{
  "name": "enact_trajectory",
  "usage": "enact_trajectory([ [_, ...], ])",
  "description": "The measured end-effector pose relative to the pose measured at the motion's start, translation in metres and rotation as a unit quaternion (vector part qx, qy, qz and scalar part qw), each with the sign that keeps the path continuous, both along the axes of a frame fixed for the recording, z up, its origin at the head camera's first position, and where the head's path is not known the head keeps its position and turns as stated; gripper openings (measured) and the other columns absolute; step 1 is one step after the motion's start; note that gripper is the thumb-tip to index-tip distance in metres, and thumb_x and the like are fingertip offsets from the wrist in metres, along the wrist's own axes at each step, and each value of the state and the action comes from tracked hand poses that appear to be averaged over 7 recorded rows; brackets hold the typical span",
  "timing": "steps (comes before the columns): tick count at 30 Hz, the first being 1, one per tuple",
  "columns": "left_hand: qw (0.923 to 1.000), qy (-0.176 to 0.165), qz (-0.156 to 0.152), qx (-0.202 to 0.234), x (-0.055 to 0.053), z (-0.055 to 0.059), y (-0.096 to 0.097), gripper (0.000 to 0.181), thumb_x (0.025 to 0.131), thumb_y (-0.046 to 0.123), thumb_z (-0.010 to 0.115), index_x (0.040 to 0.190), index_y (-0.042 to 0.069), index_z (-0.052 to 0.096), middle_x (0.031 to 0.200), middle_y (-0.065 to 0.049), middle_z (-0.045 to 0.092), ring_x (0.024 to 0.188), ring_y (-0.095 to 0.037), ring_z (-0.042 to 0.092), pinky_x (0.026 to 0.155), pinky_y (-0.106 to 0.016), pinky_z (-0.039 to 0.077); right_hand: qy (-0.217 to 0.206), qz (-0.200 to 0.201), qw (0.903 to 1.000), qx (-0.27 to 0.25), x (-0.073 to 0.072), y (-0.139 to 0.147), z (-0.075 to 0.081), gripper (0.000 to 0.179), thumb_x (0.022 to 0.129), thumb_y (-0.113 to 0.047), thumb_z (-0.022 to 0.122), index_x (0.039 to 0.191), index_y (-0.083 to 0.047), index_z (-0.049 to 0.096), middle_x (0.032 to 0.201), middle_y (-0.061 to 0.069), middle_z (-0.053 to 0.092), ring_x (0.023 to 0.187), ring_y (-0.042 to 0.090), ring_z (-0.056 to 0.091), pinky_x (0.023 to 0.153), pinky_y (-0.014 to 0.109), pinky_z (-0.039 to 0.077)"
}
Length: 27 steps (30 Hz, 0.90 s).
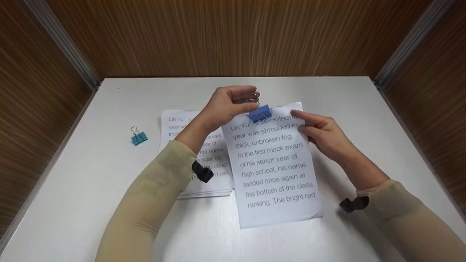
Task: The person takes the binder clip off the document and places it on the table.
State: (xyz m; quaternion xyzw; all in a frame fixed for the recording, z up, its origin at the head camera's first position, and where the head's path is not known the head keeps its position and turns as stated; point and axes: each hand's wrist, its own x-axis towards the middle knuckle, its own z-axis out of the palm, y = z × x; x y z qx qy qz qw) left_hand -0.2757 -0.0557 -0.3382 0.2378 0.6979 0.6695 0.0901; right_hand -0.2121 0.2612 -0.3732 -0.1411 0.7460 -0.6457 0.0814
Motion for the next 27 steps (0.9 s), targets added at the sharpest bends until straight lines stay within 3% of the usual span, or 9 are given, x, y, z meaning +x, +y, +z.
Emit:
enact_trajectory([
  [16,0.9995,0.007,0.024,0.017,0.002,0.003,0.004,0.053,0.091,0.005,0.084,0.141,0.002,0.067,0.126,-0.008,0.076,0.116,-0.018,0.072,0.103,-0.029,0.055,0.002,0.008,0.9998,0.018,-0.001,0.0,-0.001,0.048,0.108,-0.001,0.057,0.155,-0.014,0.057,0.143,0.014,0.065,0.112,0.021,0.071,0.082,0.025,0.06],
  [22,0.9985,0.03,0.044,0.014,0.0,0.006,-0.004,0.047,0.093,0.009,0.084,0.137,0.003,0.07,0.124,-0.006,0.076,0.115,-0.019,0.073,0.103,-0.03,0.056,0.002,0.006,0.9996,0.027,-0.002,0.001,-0.003,0.049,0.108,0.0,0.056,0.154,-0.015,0.058,0.142,0.013,0.066,0.112,0.022,0.072,0.083,0.026,0.06],
  [27,0.9976,0.03,0.061,0.015,0.001,0.011,-0.019,0.044,0.095,0.012,0.083,0.136,0.005,0.071,0.125,-0.005,0.076,0.117,-0.018,0.071,0.104,-0.03,0.055,-0.002,0.002,0.9998,0.021,-0.003,0.001,-0.005,0.049,0.107,0.001,0.057,0.154,-0.013,0.057,0.141,0.012,0.067,0.111,0.02,0.072,0.083,0.026,0.061],
])
